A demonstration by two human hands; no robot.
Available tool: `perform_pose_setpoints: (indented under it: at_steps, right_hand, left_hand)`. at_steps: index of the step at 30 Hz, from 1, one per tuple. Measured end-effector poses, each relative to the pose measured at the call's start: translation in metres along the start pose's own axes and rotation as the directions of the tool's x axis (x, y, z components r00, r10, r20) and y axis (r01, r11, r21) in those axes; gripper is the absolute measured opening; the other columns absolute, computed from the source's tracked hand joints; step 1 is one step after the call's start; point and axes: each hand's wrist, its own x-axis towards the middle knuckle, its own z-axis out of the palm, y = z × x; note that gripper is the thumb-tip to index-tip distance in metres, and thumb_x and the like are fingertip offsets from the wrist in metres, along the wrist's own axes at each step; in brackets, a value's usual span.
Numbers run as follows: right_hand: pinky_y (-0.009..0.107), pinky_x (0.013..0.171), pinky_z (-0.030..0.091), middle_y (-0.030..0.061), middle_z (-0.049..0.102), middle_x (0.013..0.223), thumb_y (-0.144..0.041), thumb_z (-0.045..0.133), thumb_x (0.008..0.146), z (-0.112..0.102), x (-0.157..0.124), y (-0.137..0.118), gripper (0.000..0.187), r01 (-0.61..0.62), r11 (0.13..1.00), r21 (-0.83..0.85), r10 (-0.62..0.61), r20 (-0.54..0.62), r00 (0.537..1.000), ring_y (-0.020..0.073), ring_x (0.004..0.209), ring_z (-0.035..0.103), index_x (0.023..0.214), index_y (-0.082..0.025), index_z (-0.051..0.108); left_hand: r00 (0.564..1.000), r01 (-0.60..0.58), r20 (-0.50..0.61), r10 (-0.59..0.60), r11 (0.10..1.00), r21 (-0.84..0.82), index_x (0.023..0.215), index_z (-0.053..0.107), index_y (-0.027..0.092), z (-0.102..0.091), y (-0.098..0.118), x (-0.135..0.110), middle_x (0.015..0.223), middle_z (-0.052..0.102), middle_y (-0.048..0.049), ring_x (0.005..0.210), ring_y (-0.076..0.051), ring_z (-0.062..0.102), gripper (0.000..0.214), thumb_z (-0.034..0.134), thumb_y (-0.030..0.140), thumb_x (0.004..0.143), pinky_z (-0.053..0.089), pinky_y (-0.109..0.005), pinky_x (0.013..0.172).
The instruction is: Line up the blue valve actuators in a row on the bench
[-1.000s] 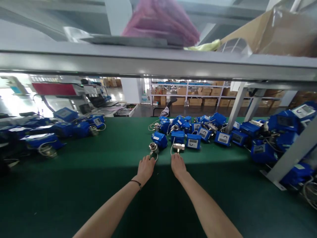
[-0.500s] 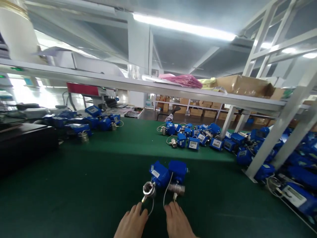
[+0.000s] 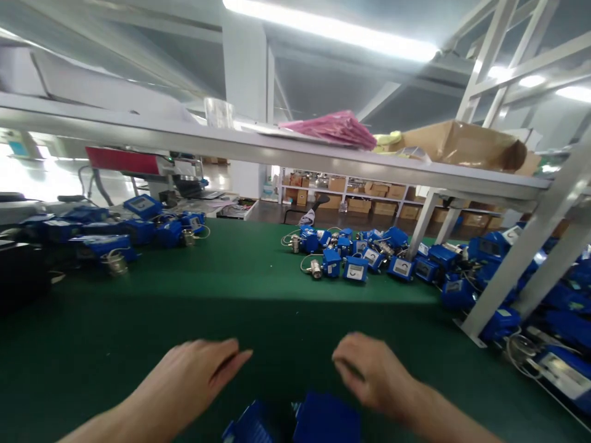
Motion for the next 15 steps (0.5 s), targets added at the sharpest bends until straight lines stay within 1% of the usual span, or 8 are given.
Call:
perform_pose_setpoints:
  at_steps: [2,3,4,5,8,10,12,15]
  right_hand:
    - [0.029,0.085,0.048,0.0056,0.062,0.108,-0.024,0.044,0.09,-0.015,0.033,0.06,0.023,-0.21,0.973,-0.101,0.205,-0.058,0.977,0.0167,0.098,0.058,0.105,-0.02,0.061]
    - [0.029,0.089,0.046,0.0071,0.06,0.113,-0.024,0.046,0.089,-0.019,0.049,0.092,0.024,-0.322,0.929,-0.182,0.315,-0.068,0.947,0.0179,0.103,0.057,0.108,-0.018,0.06]
    - [0.029,0.093,0.044,0.0075,0.058,0.119,-0.023,0.048,0.088,-0.021,0.065,0.123,0.029,-0.425,0.864,-0.271,0.42,-0.079,0.904,0.0189,0.109,0.054,0.115,-0.019,0.057]
    - [0.031,0.096,0.042,0.0106,0.055,0.123,-0.02,0.048,0.087,-0.02,0.079,0.154,0.034,-0.482,0.825,-0.295,0.476,-0.097,0.874,0.0217,0.114,0.051,0.12,-0.016,0.054]
    - [0.04,0.1,0.036,0.0202,0.045,0.133,-0.02,0.051,0.084,-0.011,0.112,0.232,0.049,-0.595,0.737,-0.322,0.586,-0.135,0.799,0.0302,0.124,0.042,0.131,-0.008,0.042]
    - [0.043,0.101,0.034,0.0228,0.041,0.136,-0.027,0.053,0.084,-0.001,0.128,0.27,0.057,-0.634,0.703,-0.322,0.629,-0.134,0.766,0.0327,0.127,0.038,0.134,-0.007,0.036]
    - [0.043,0.101,0.034,0.0217,0.043,0.134,-0.037,0.056,0.083,0.006,0.141,0.298,0.062,-0.646,0.694,-0.318,0.653,-0.101,0.751,0.0322,0.126,0.039,0.134,-0.008,0.036]
    - [0.039,0.097,0.037,0.017,0.049,0.129,-0.053,0.061,0.076,0.012,0.155,0.325,0.072,-0.636,0.707,-0.307,0.661,-0.031,0.75,0.0302,0.119,0.047,0.132,-0.014,0.04]
  left_hand:
    - [0.99,-0.085,0.126,0.061,0.978,0.192,0.088,0.064,0.023,0.001,0.008,0.07,0.081,0.065,-0.0039,0.073,-0.02,0.063,0.035,0.035,0.042,0.091,0.048,-0.033,0.066]
    - [0.982,-0.133,0.168,0.087,0.95,0.283,0.096,0.063,0.021,0.007,0.01,0.104,0.09,0.065,-0.0058,0.08,-0.02,0.063,0.032,0.036,0.037,0.091,0.049,-0.033,0.07]
    - [0.976,-0.158,0.195,0.1,0.938,0.309,0.103,0.062,0.019,0.018,0.012,0.136,0.101,0.063,-0.0089,0.088,-0.023,0.063,0.028,0.042,0.033,0.089,0.049,-0.034,0.075]
    - [0.972,-0.165,0.215,0.097,0.931,0.325,0.107,0.06,0.016,0.031,0.013,0.166,0.11,0.06,-0.0121,0.094,-0.025,0.061,0.028,0.047,0.03,0.086,0.049,-0.036,0.078]
    - [0.965,-0.169,0.25,0.083,0.923,0.346,0.116,0.054,0.009,0.078,0.013,0.241,0.125,0.05,-0.0182,0.103,-0.028,0.058,0.035,0.053,0.023,0.083,0.047,-0.038,0.086]
    - [0.966,-0.16,0.247,0.075,0.925,0.344,0.127,0.044,0.01,0.105,0.015,0.281,0.137,0.039,-0.018,0.111,-0.027,0.054,0.044,0.052,0.02,0.085,0.045,-0.039,0.092]
    - [0.969,-0.136,0.242,0.055,0.933,0.332,0.134,0.036,0.014,0.124,0.017,0.316,0.142,0.033,-0.0156,0.114,-0.025,0.051,0.05,0.052,0.022,0.087,0.044,-0.041,0.095]
    - [0.968,-0.073,0.25,-0.007,0.947,0.311,0.131,0.039,0.016,0.14,0.016,0.354,0.133,0.044,-0.0128,0.107,-0.023,0.054,0.047,0.052,0.031,0.088,0.047,-0.043,0.09]
